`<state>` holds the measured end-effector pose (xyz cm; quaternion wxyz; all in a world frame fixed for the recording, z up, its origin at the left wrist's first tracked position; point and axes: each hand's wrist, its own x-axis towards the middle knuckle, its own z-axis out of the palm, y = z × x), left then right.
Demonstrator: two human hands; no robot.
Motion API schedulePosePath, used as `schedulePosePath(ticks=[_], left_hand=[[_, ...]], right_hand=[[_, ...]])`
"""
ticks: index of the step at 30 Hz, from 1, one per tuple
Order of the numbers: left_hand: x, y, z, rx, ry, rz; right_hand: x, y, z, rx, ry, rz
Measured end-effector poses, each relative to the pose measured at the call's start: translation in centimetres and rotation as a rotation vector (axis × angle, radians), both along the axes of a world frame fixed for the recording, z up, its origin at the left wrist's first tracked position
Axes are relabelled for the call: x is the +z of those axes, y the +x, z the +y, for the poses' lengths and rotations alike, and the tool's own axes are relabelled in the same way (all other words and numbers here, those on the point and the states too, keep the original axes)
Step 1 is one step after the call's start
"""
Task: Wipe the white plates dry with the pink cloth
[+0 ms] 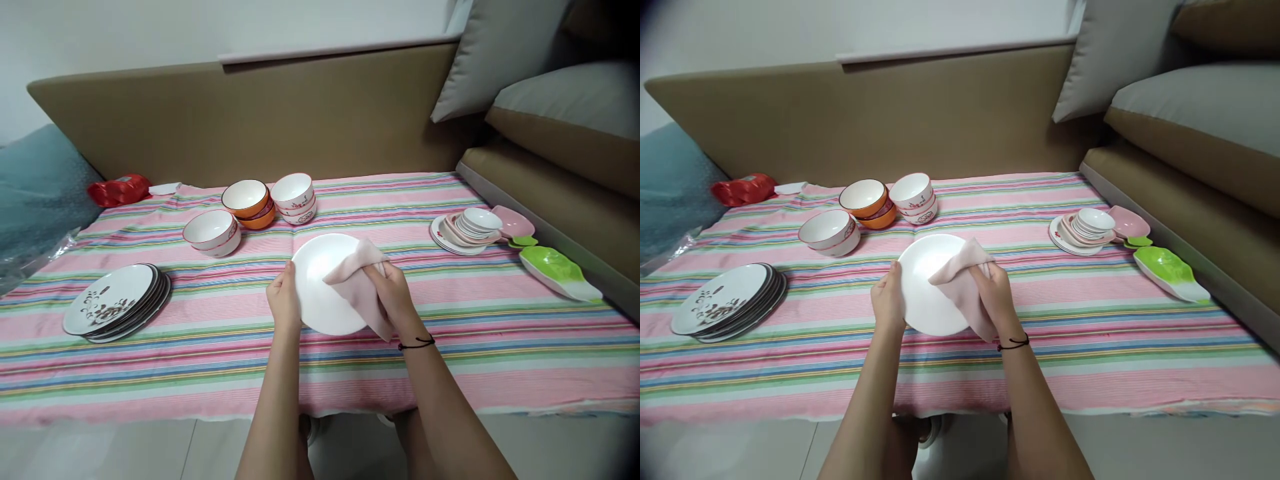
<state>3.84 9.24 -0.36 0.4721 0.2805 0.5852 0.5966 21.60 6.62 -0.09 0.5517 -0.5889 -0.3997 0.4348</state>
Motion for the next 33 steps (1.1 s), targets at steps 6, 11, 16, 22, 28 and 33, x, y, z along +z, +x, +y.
schedulePosePath(ticks=[6, 11, 16, 22, 28, 33], left_hand=[[0.1, -0.5, 0.2, -0.026, -0.01, 0.02], [0.1, -0.5, 0.0, -0.145, 0.037, 0.089], [0.1, -0.4, -0.1, -0.259, 0.093, 0.115], [0.2, -0.3, -0.2, -0.227, 0.08, 0.109], [0.3, 1.1, -0.4, -0.032, 0.017, -0.047], [0.4, 1.5, -0.3, 0.108, -0.006, -0.125]], right_hand=[[0.4, -0.2, 0.1, -0.051, 0.084, -0.013], [-0.2, 0.1, 0.1, -0.045, 0.129, -0.217], [-0.6, 0.4, 0.1, -0.061, 0.187, -0.415], [-0.1, 0.8, -0.4, -0.112, 0.054, -0.356], [0.2, 0.6, -0.9, -0.163, 0.026, -0.178], [0.0, -0.2, -0.9, -0.15, -0.03, -0.186]])
